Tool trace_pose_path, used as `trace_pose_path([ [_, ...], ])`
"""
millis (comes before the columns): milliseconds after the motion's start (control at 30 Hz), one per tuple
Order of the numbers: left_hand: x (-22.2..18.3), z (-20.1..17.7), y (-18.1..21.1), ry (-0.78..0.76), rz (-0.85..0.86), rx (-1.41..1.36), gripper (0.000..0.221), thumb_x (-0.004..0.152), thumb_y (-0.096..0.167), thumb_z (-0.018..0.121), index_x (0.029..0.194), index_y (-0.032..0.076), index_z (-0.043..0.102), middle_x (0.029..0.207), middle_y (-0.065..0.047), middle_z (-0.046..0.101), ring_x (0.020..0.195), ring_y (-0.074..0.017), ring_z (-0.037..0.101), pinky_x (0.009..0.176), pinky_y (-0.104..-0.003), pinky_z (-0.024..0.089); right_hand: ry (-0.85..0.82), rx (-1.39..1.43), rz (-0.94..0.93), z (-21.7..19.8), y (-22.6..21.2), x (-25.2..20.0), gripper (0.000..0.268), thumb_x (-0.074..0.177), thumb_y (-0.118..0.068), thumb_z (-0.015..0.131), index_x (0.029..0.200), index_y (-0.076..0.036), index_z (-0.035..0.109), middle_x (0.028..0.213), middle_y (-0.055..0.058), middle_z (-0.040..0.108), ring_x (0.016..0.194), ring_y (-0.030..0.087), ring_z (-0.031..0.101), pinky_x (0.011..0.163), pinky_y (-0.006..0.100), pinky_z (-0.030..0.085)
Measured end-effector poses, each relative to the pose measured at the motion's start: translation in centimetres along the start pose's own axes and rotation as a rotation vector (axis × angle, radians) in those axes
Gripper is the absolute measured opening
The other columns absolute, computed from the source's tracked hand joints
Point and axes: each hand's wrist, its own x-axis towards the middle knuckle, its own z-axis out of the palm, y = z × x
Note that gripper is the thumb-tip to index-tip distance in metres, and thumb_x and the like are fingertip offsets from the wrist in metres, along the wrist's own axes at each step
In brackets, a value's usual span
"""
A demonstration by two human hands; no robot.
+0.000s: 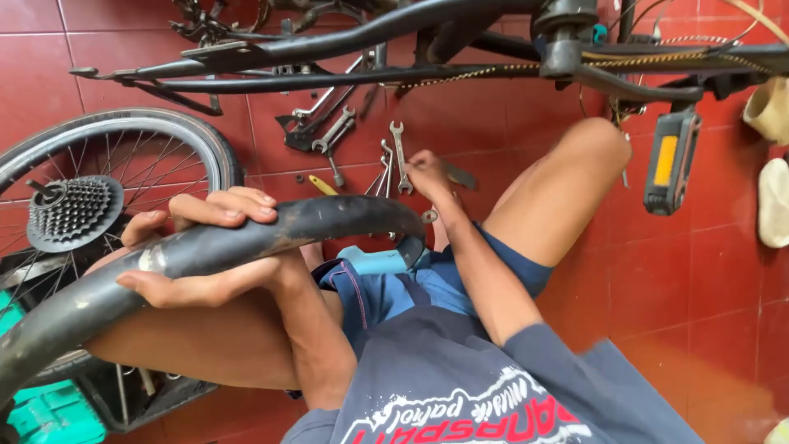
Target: Sanding a bicycle mudguard and cleaning the bicycle frame and chain with a brush.
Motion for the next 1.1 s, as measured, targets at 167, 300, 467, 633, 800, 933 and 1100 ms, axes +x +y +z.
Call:
trace_pose_path([
  [167,0.1,0.3,0.0,0.064,0.039,0.072,0.066,0.087,0.073,0.036,0.116,0.016,0.05,0.069,-0.007,0.046,0.049,-0.0262,0.044,0.054,-0.043,0.044,-0.12,-0.146,-0.114,4.5,-3.4,4.5,0.036,0.089,-0.022,0.069,0.122,-0.008,0.064,0.116,0.01,0.065,0.103,0.028,0.061,0.088,0.04,0.052],
  [300,0.1,1.3,-0.5,0.112,0.098,0.149,0.062,0.089,0.072,0.035,0.116,0.018,0.046,0.068,-0.004,0.044,0.047,-0.0219,0.042,0.051,-0.037,0.044,-0.12,-0.363,-0.183,6.6,-7.6,8.0,0.067,0.091,-0.021,0.06,0.153,-0.039,0.044,0.14,0.018,0.052,0.124,0.044,0.054,0.102,0.053,0.049],
  [467,0.4,1.0,-1.5,0.081,0.107,0.139,0.057,0.094,0.069,0.035,0.119,0.019,0.048,0.067,-0.005,0.048,0.047,-0.0225,0.046,0.05,-0.036,0.046,-0.158,-0.527,-0.211,7.8,-8.4,13.1,0.042,0.098,-0.03,0.055,0.138,-0.016,0.059,0.137,0.019,0.054,0.122,0.044,0.053,0.104,0.057,0.044],
  [633,0.4,2.1,-2.8,0.059,0.078,0.128,0.055,0.096,0.067,0.034,0.122,0.019,0.041,0.067,-0.006,0.049,0.047,-0.0228,0.05,0.049,-0.035,0.047,0.087,-0.467,-0.709,5.4,-9.0,11.2,0.064,0.09,-0.013,0.072,0.146,0.005,0.045,0.117,0.024,0.065,0.112,0.046,0.063,0.105,0.064,0.043],
  [800,1.0,1.1,-5.4,-0.071,0.208,0.016,0.049,0.105,0.058,0.018,0.121,0.018,0.04,0.061,-0.009,0.043,0.041,-0.0325,0.058,0.047,-0.048,0.056,-0.223,0.271,-0.101,7.2,-0.9,14.0,0.033,0.074,-0.004,0.087,0.098,-0.005,0.064,0.081,0.009,0.062,0.063,0.024,0.074,0.057,0.03,0.059],
  [933,0.5,2.6,-6.2,-0.097,0.259,-0.02,0.047,0.106,0.058,0.018,0.122,0.019,0.038,0.062,-0.009,0.041,0.041,-0.0317,0.058,0.046,-0.044,0.056,-0.446,0.562,-0.164,-7.3,-15.6,0.6,0.035,0.094,-0.006,0.068,0.125,0.001,0.056,0.1,0.007,0.065,0.087,0.019,0.07,0.075,0.028,0.06],
  [1100,-1.5,7.6,-1.7,-0.195,0.167,-0.086,0.039,0.103,0.05,0.044,0.116,0.014,0.039,0.069,-0.014,0.05,0.051,-0.0315,0.051,0.052,-0.046,0.049,-0.559,0.569,-0.33,-15.4,-18.6,-8.1,0.05,0.093,-0.014,0.058,0.141,-0.001,0.053,0.106,0.008,0.068,0.091,0.011,0.06,0.082,0.025,0.046],
])
